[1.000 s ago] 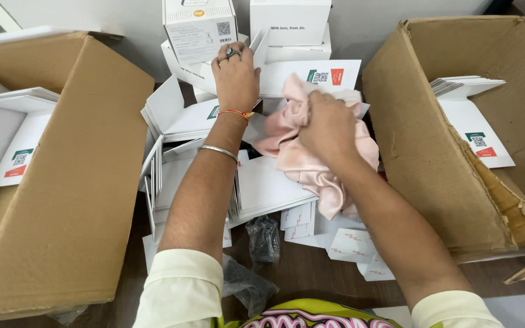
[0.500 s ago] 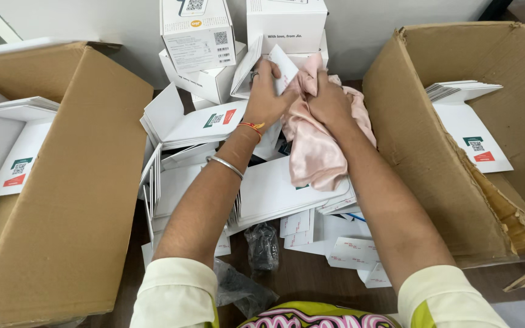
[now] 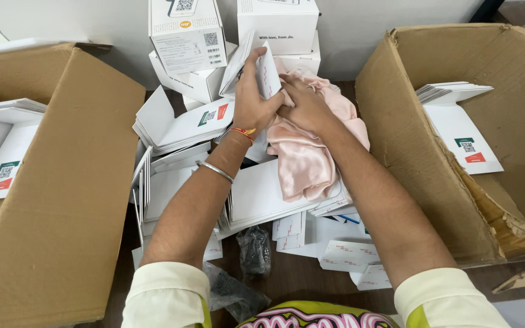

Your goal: The person sorts various paper cards and envelopes by hand, moving stacks between a tabletop and cardboard boxes. They also handle a pink cloth, placing it on top of the sorted items.

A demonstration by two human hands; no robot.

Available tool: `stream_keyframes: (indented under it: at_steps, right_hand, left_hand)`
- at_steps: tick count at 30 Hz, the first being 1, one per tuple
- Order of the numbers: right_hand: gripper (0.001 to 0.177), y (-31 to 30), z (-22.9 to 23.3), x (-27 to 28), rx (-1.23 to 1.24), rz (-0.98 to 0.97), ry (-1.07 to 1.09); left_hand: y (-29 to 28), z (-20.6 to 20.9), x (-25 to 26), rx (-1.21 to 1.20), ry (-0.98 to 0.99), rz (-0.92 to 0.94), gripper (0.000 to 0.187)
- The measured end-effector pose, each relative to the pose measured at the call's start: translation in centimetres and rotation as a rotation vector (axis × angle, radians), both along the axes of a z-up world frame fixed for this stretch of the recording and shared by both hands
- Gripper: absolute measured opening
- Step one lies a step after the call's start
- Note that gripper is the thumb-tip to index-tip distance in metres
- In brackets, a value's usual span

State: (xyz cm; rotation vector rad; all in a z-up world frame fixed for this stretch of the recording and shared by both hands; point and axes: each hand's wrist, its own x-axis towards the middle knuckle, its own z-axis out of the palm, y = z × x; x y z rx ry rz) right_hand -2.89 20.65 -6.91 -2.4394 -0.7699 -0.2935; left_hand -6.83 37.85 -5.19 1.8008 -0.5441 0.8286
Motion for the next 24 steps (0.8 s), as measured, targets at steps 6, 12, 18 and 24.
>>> stream_keyframes:
  at_steps: [6,12,18,24]
  right_hand:
    - [0.058,-2.0,0.7,0.1,-0.036,-0.359,0.228]
    - [0.050,-7.7,-1.2,0.4,0.143,-0.463,0.220]
    - [0.038,-10.9,-2.7,3.4,0.960,-0.095,0.061]
    - [0.043,-8.8,2.0,2.7,1.333,-0.067,-0.243]
  left_hand:
    - [-0.4,1.1,-1.5,-0.050,-0.040,0.018,0.077]
    - [-1.7,2.5,-3.1,-0.031,0.037,0.073,0.083]
    - [0.5,5.7,-0.6,-0.381,0.210,0.023,0.079]
    - [3.1,7.9,1.4,-1.055,0.888,-0.507,0.086]
